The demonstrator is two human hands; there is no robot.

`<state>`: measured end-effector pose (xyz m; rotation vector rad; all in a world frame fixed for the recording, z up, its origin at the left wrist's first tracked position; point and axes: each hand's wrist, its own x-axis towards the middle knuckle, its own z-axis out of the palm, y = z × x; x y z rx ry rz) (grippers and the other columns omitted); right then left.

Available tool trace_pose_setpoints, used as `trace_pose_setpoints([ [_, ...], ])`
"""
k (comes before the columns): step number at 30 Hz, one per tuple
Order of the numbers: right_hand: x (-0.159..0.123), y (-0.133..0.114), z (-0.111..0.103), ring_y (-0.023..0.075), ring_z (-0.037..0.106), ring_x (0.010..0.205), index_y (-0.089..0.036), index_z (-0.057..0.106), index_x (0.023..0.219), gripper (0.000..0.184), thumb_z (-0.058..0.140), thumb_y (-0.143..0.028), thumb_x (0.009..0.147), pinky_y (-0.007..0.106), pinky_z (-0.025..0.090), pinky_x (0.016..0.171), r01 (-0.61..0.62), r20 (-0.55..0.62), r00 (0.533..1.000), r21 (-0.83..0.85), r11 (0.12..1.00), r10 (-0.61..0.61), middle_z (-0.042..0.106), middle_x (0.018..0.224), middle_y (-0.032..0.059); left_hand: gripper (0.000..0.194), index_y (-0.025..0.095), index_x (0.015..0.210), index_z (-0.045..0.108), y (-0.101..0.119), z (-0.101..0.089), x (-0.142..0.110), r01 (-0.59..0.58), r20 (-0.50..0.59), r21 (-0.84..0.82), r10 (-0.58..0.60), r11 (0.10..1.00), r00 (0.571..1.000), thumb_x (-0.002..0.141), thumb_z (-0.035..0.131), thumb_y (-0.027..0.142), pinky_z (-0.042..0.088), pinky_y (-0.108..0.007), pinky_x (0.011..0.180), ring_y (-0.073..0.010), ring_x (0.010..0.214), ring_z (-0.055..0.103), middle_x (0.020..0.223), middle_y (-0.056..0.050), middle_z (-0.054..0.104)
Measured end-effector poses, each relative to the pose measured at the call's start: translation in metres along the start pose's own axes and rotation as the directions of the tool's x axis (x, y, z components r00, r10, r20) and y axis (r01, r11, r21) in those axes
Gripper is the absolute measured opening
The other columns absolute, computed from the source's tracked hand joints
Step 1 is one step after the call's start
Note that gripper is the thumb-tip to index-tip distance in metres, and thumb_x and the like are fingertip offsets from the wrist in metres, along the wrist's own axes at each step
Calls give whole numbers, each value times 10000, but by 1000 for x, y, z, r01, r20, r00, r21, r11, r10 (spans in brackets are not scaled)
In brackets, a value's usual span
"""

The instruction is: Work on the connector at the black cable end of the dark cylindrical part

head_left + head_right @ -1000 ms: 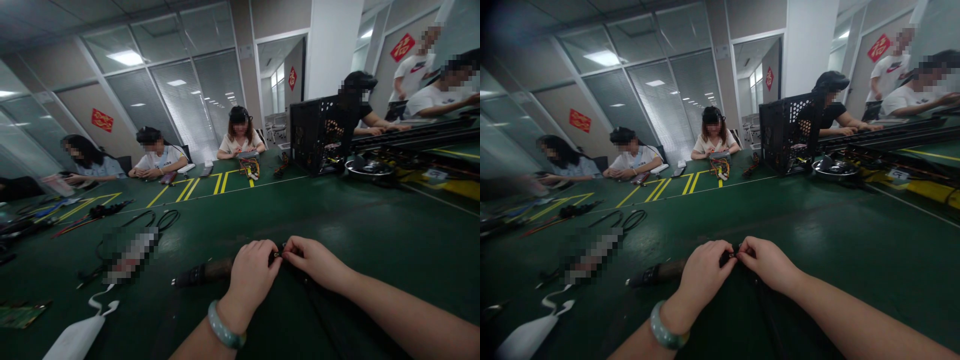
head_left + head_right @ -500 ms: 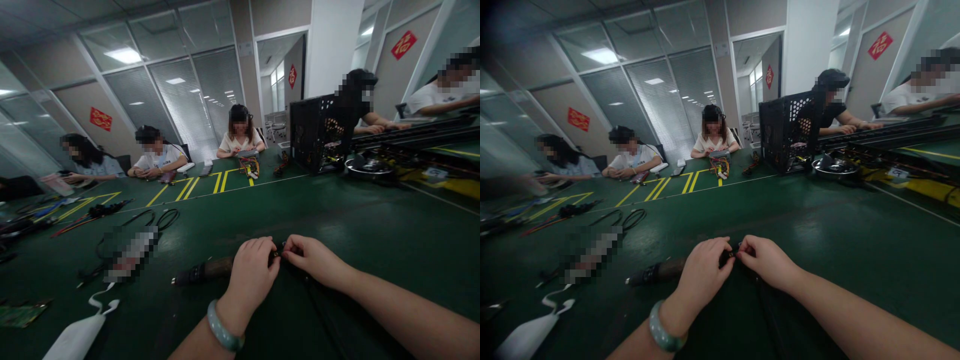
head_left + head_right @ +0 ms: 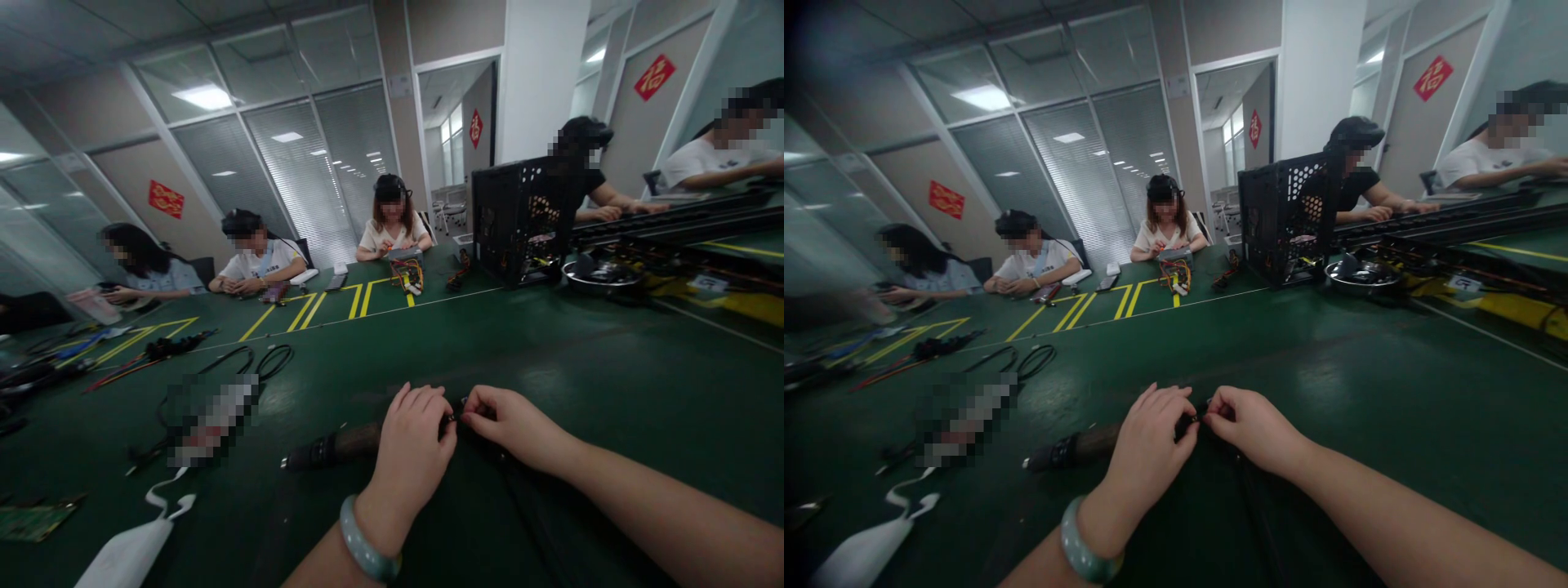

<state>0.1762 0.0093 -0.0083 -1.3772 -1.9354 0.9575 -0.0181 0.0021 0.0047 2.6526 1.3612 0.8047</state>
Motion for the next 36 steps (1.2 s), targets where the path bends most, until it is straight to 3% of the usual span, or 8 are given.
trace_pose_setpoints([
  [17, 1, 5, 3, 132, 572, 655, -201, 611, 838, 109, 576, -296, 878, 212, 397, 561, 3, -3, 1000, 17, 1000, -3, 645, 738, -26, 179, 246, 943, 593, 0, 0, 0, -17, 10, -21, 17, 1000, 1000, 822, 591, 114, 213, -514, 1141, -222, 1231, 489, 1240, 0, 600],
  [22, 1, 4, 2, 139, 580, 676, -196, 614, 839, 117, 582, -303, 875, 218, 407, 577, 4, -3, 1000, 24, 1000, -4, 650, 752, -19, 74, 231, 911, 596, 1, -2, 0, 10, -3, -10, -10, 1000, 1000, 839, 611, 220, 172, -568, 1140, -256, 1283, 439, 1272, -40, 580],
  [31, -1, -1, -1, 136, 575, 670, -191, 614, 840, 123, 572, -299, 881, 218, 413, 580, 2, 7, 1000, 27, 1000, -2, 644, 752, -15, 157, 237, 962, 588, 0, -3, 0, -21, 19, 10, 21, 1000, 1000, 833, 601, 148, 169, -561, 1148, -237, 1308, 418, 1304, -26, 560],
  [36, -1, 1, 0, 139, 577, 667, -193, 612, 842, 129, 569, -307, 883, 219, 411, 572, 2, 6, 1000, 26, 1000, -2, 647, 751, -14, 76, 219, 892, 585, 0, -2, 0, -14, 6, 14, 14, 1000, 1000, 836, 602, 170, 172, -569, 1142, -254, 1308, 418, 1297, -46, 565],
])
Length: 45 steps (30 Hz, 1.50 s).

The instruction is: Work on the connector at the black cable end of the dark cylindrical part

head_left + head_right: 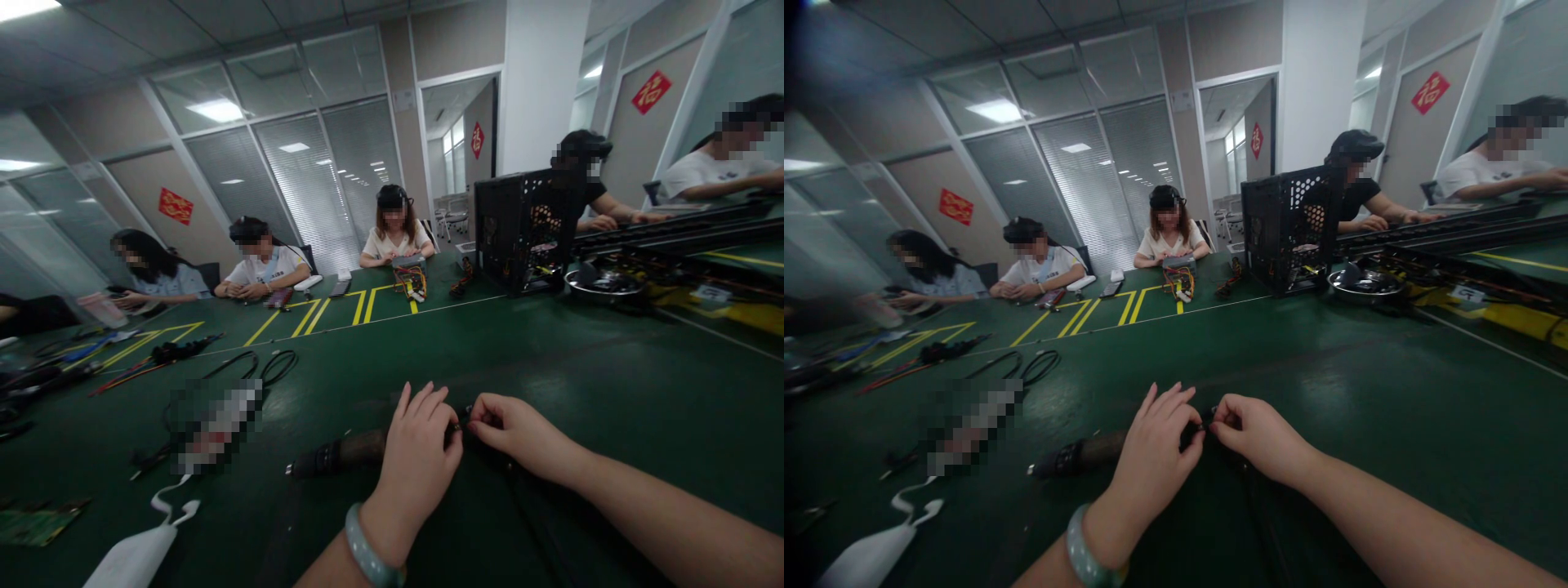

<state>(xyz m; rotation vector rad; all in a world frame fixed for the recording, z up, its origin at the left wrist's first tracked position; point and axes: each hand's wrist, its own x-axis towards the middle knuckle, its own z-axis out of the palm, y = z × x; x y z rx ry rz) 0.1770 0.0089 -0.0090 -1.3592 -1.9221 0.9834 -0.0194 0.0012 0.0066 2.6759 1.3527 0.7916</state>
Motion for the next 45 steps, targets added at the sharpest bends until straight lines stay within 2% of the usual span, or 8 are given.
trace_pose_setpoints([
  [6, 1, 2, 1, 135, 575, 661, -192, 607, 831, 112, 573, -289, 875, 215, 408, 574, 8, -5, 1000, -10, 1000, -8, 644, 737, -20, 159, 231, 931, 582, 0, 1, 0, -12, 4, -9, 12, 1000, 1000, 813, 601, 126, 157, -552, 1152, -240, 1309, 416, 1310, -26, 558],
  [10, 1, 0, 1, 134, 577, 666, -186, 611, 839, 116, 572, -289, 874, 211, 406, 570, -2, -4, 1000, -4, 1000, 2, 646, 747, -15, 95, 220, 921, 579, 2, -1, 0, 9, -14, -11, -9, 1000, 1000, 832, 608, 203, 153, -560, 1150, -247, 1308, 415, 1291, -49, 568],
  [13, 0, -1, 0, 134, 576, 666, -183, 607, 831, 121, 569, -289, 875, 211, 405, 574, 0, -7, 1000, -9, 1000, 0, 641, 738, -13, 45, 216, 891, 580, 2, -2, 0, 8, -12, -8, -8, 1000, 1000, 850, 579, 195, 165, -571, 1142, -248, 1302, 423, 1286, -53, 572],
  [26, 0, -1, -1, 136, 579, 676, -190, 613, 836, 122, 576, -298, 877, 215, 420, 589, -1, 2, 1000, -2, 1000, 1, 644, 753, -16, 173, 224, 946, 582, 0, 1, 0, 3, 15, -21, -2, 1000, 1000, 810, 592, 117, 179, -585, 1135, -251, 1315, 413, 1322, -49, 550],
  [37, 1, -1, 0, 137, 577, 666, -192, 615, 840, 121, 576, -300, 877, 216, 407, 575, 9, -11, 1000, -28, 1000, -9, 641, 741, -17, 146, 223, 904, 585, -2, 4, 0, -5, 23, -7, 6, 1000, 1000, 812, 583, 109, 190, -587, 1133, -256, 1309, 423, 1308, -49, 560],
  [42, 0, -4, -1, 141, 583, 672, -192, 618, 842, 125, 574, -304, 875, 221, 411, 583, -7, -2, 1000, -28, 1000, 7, 651, 752, -12, 110, 221, 948, 579, -1, 2, 0, 17, 0, -19, -17, 1000, 1000, 844, 592, 187, 200, -588, 1129, -259, 1296, 438, 1288, -62, 573],
  [45, 0, -2, -1, 140, 584, 672, -196, 621, 854, 122, 572, -305, 878, 221, 410, 580, -7, 5, 1000, -17, 1000, 7, 651, 758, -16, 109, 228, 917, 583, -2, 2, 0, 8, 12, -10, -8, 1000, 1000, 836, 595, 157, 185, -570, 1141, -244, 1313, 416, 1305, -42, 562],
])
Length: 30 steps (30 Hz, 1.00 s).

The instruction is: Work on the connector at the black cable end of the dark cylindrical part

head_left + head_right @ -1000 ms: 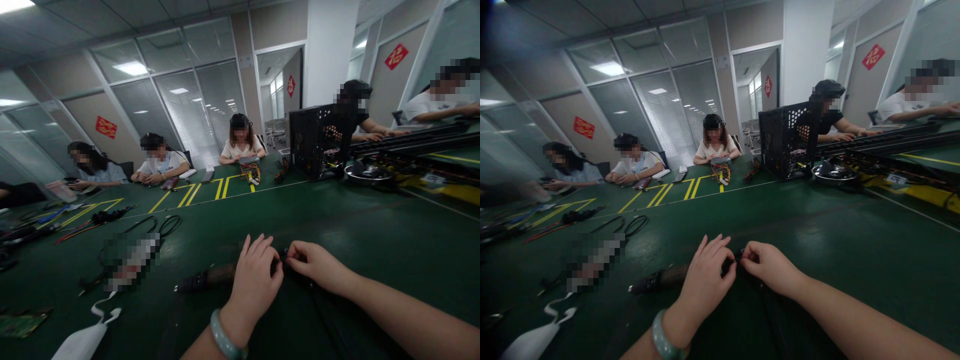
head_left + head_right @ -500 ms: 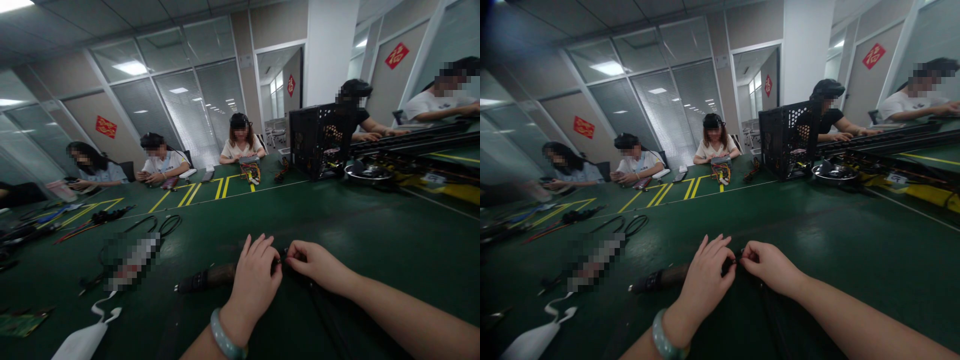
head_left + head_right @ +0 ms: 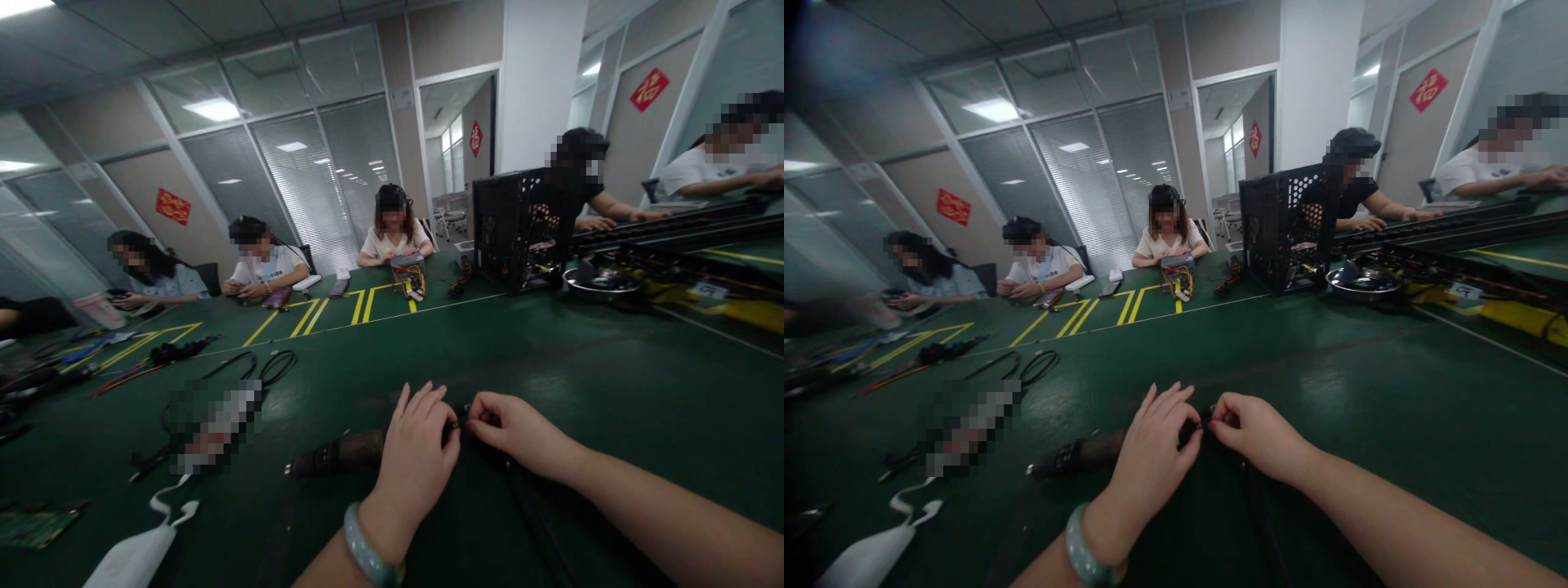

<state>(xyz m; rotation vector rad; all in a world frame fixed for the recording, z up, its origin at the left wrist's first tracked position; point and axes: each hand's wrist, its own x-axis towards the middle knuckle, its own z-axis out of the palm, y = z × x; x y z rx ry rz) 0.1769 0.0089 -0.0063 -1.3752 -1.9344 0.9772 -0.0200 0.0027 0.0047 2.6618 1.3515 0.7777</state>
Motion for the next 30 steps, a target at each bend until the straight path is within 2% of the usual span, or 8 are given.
trace_pose_setpoints([
  [7, 0, 3, 1, 141, 585, 685, -196, 623, 855, 129, 572, -312, 884, 220, 414, 586, 1, 2, 1000, 4, 1000, -1, 656, 771, -12, 160, 238, 951, 586, 1, 0, 0, -3, 20, 3, 3, 1000, 1000, 840, 569, 124, 172, -558, 1148, -228, 1328, 397, 1331, -28, 542],
  [12, 0, 3, 1, 138, 579, 675, -190, 620, 852, 124, 575, -302, 881, 219, 413, 584, 6, -1, 1000, 15, 1000, -6, 650, 760, -11, 112, 220, 918, 592, 1, 0, 0, 7, 22, -7, -7, 1000, 1000, 833, 587, 148, 178, -582, 1135, -252, 1321, 404, 1329, -54, 544],
  [16, 0, 4, 1, 137, 578, 673, -189, 616, 849, 119, 574, -297, 879, 217, 414, 580, 12, 0, 1000, 31, 999, -12, 646, 758, -13, 122, 229, 917, 600, -1, 0, 0, -14, 25, -12, 14, 1000, 1000, 854, 554, 134, 175, -569, 1141, -238, 1320, 407, 1324, -33, 550],
  [23, 1, 3, 2, 134, 573, 668, -186, 615, 847, 117, 574, -291, 879, 218, 407, 581, 13, -5, 1000, 9, 1000, -13, 642, 749, -13, 145, 225, 928, 584, 1, 1, 0, 15, 0, -18, -15, 1000, 1000, 808, 612, 148, 167, -541, 1151, -245, 1314, 412, 1313, -41, 556],
  [30, 2, 5, 2, 137, 581, 683, -196, 619, 851, 115, 572, -296, 884, 220, 409, 587, 19, -1, 1000, 7, 1000, -19, 643, 763, -17, 122, 240, 933, 608, -2, 1, -1, -9, 20, -25, 9, 1000, 1000, 858, 566, 153, 155, -527, 1160, -214, 1322, 402, 1324, -19, 551],
])
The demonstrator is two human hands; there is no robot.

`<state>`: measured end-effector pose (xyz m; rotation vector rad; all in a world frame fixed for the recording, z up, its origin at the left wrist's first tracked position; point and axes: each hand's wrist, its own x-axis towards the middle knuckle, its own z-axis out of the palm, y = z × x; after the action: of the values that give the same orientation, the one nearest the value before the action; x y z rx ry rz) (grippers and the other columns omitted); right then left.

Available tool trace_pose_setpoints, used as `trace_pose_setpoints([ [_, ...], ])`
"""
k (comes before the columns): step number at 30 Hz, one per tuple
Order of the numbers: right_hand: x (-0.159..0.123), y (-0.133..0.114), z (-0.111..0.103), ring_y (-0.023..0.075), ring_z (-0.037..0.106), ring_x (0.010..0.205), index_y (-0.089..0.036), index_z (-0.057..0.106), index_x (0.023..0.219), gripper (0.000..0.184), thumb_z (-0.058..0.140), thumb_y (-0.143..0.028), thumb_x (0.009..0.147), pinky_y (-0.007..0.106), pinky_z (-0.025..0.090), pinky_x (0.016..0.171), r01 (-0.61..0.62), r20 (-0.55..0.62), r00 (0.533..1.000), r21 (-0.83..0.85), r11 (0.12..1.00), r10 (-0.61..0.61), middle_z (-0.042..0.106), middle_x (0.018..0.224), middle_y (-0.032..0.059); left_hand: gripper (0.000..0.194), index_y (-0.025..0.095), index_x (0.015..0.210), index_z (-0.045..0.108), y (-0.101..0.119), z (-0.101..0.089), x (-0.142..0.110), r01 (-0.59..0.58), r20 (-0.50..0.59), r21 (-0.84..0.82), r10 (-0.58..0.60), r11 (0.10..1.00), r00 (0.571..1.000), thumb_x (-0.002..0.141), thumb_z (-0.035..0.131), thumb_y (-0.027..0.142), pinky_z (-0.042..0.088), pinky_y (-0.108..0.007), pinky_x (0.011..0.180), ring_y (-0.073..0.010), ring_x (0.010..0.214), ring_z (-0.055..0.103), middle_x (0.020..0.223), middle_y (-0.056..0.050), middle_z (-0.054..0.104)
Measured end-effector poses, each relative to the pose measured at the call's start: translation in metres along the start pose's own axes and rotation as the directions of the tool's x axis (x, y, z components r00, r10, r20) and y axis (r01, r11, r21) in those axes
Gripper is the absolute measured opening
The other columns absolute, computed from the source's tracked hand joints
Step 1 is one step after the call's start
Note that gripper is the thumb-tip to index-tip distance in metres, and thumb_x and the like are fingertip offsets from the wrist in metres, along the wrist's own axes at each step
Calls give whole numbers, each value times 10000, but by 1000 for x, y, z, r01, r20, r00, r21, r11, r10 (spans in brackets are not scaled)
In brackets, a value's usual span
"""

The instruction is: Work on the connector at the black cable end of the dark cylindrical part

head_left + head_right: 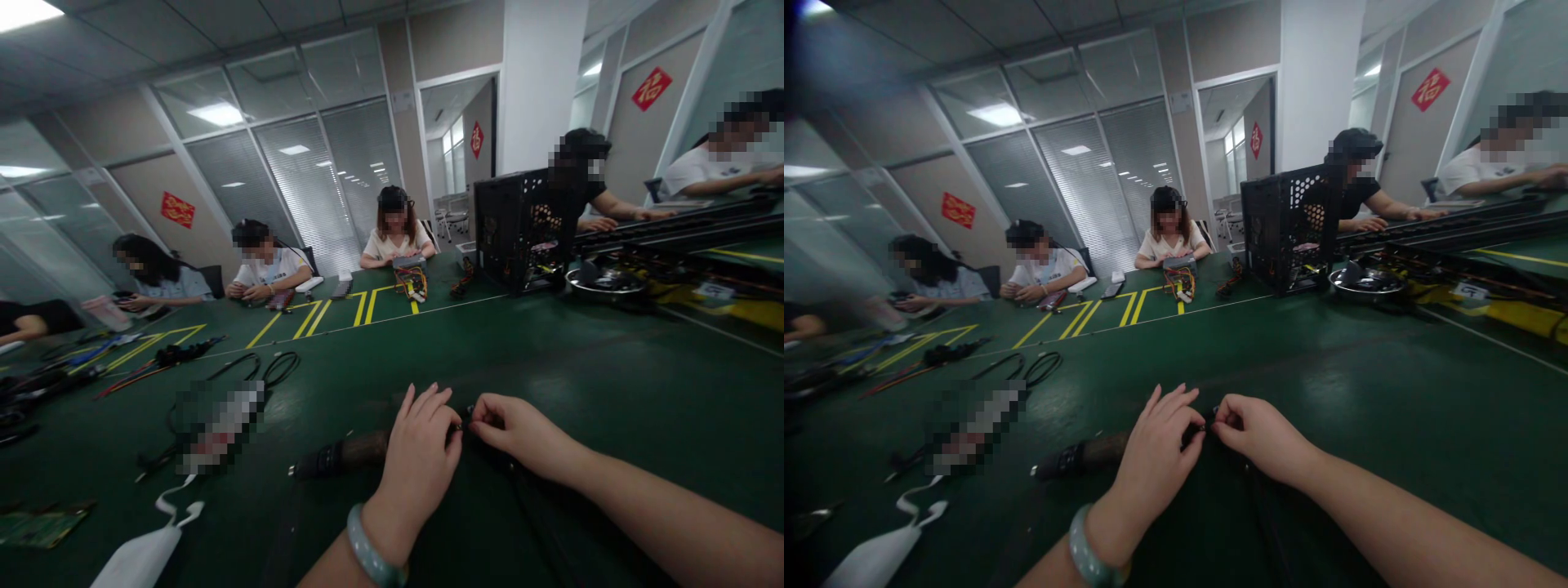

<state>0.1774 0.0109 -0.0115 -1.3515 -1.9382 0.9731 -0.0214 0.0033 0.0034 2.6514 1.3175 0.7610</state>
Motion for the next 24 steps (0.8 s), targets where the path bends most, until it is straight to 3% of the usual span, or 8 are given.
trace_pose_setpoints([
  [24, -1, -2, 0, 136, 583, 680, -198, 617, 853, 122, 576, -307, 888, 219, 415, 589, -2, 0, 1000, -4, 1000, 2, 643, 757, -20, 140, 238, 960, 607, 1, 0, 0, -1, -8, 8, 1, 1000, 1000, 857, 567, 153, 165, -543, 1154, -227, 1319, 411, 1322, -28, 554],
])
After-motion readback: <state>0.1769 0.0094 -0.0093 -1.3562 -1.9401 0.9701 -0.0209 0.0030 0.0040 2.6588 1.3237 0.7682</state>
